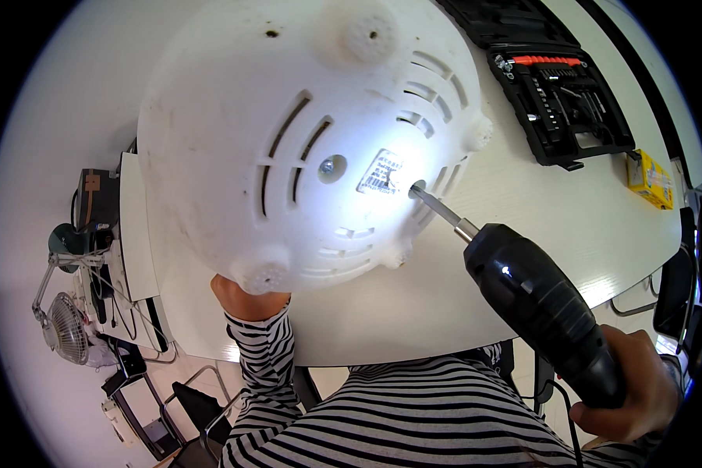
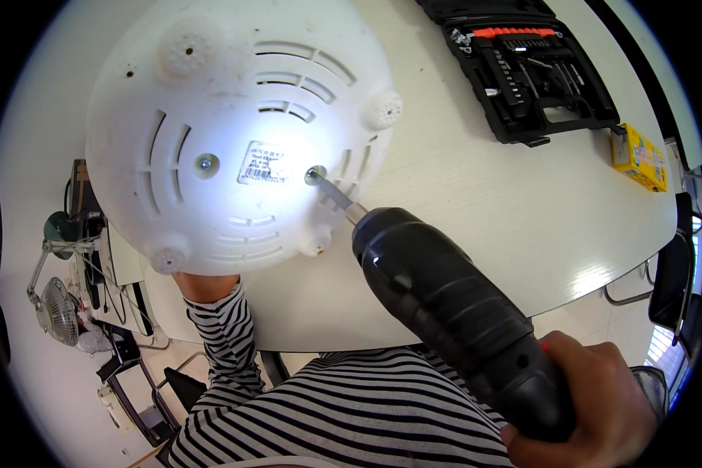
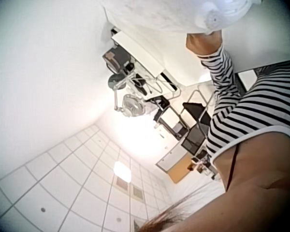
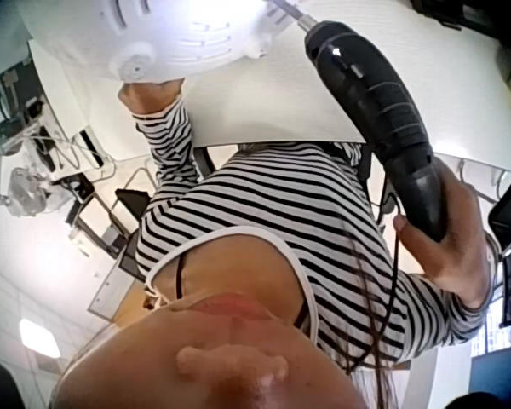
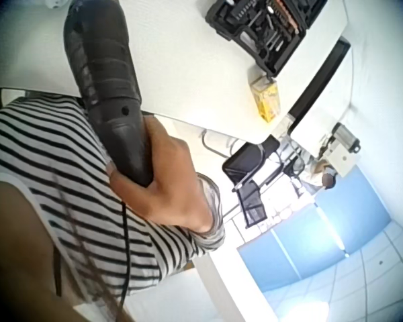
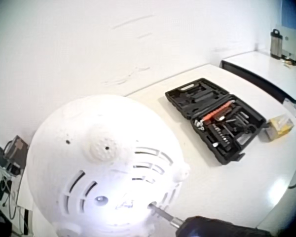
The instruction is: The person selects a bit from a toolkit, attaches it to a cordless electric screwdriver, and uses it to drive screws into the underside of a white plastic appliance base. The person holds the base steady with one hand while operating the tool with the other.
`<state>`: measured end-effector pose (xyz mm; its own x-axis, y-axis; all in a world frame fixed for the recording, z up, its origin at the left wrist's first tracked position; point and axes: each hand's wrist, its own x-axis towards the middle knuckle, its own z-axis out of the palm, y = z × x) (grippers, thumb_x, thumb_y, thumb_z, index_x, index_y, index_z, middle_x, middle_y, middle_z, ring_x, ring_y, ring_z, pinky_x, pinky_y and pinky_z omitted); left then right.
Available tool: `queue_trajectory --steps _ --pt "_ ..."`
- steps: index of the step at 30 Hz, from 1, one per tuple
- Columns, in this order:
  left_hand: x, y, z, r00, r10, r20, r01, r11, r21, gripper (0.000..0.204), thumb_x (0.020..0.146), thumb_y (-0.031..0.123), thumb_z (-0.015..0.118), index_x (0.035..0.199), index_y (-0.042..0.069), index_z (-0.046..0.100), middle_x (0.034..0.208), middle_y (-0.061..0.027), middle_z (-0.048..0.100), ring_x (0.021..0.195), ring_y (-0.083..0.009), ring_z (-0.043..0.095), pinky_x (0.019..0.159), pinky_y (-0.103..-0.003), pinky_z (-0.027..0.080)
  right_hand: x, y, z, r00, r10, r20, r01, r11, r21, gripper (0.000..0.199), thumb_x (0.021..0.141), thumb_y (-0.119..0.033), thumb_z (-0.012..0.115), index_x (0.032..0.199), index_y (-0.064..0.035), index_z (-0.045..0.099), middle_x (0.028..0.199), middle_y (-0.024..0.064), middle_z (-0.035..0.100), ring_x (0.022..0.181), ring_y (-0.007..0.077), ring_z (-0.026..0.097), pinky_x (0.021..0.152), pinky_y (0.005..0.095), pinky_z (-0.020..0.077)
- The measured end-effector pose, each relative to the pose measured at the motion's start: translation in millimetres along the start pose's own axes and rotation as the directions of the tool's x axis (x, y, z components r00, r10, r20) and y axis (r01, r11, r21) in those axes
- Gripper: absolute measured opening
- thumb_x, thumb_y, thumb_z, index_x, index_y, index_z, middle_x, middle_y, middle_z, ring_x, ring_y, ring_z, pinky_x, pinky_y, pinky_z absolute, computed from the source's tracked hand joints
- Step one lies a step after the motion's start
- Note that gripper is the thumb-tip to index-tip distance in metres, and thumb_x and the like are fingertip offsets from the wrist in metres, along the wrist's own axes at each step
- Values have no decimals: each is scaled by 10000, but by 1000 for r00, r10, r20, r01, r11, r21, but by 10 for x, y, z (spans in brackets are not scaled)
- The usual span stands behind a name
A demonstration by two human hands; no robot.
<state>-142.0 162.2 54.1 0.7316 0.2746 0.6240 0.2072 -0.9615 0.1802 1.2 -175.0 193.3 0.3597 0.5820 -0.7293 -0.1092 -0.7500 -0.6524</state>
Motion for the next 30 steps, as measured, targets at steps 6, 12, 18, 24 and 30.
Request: queue_trajectory --steps 6,12,18,24,30 --pt "107 160 -62 999 49 22 -52 989 140 302 593 194 693 861 86 608 792 -69 628 628 -270 605 528 -333 493 -39 -67 -6 999 41 -36 -43 996 -73 477 492 -197 663 869 52 509 600 101 566 461 194 549 497 272 478" --pt "109 157 -73 997 67 34 -71 984 161 306 583 198 704 851 87 605 777 -65 626 624 -268 604 528 -333 494 -117 14 -6 994 3 -111 -31 967 -254 493 469 -198 662 876 38 515 585 83 536 438 185 511 479 284 453" --pt "95 154 -60 998 47 28 -51 988 148 303 581 196 702 848 88 606 774 -62 625 613 -263 602 523 -329 492 -179 -101 35 969 -54 -240 -20 955 -297 525 424 -179 663 893 17 530 615 79 503 471 179 483 492 295 426" --pt "114 171 -76 996 82 41 -88 982 167 263 586 175 685 824 90 613 762 -57 624 590 -260 594 504 -323 482 -214 -46 99 928 -136 -348 10 941 -339 573 381 -162 662 915 10 543 653 88 498 491 184 477 497 300 412" --pt "110 166 -78 994 92 58 -102 975 197 256 587 179 679 816 87 612 746 -57 621 565 -261 585 486 -323 473 -231 -40 100 898 -273 -346 85 878 -471 597 370 -165 657 930 7 546 648 88 498 488 183 479 487 295 407"
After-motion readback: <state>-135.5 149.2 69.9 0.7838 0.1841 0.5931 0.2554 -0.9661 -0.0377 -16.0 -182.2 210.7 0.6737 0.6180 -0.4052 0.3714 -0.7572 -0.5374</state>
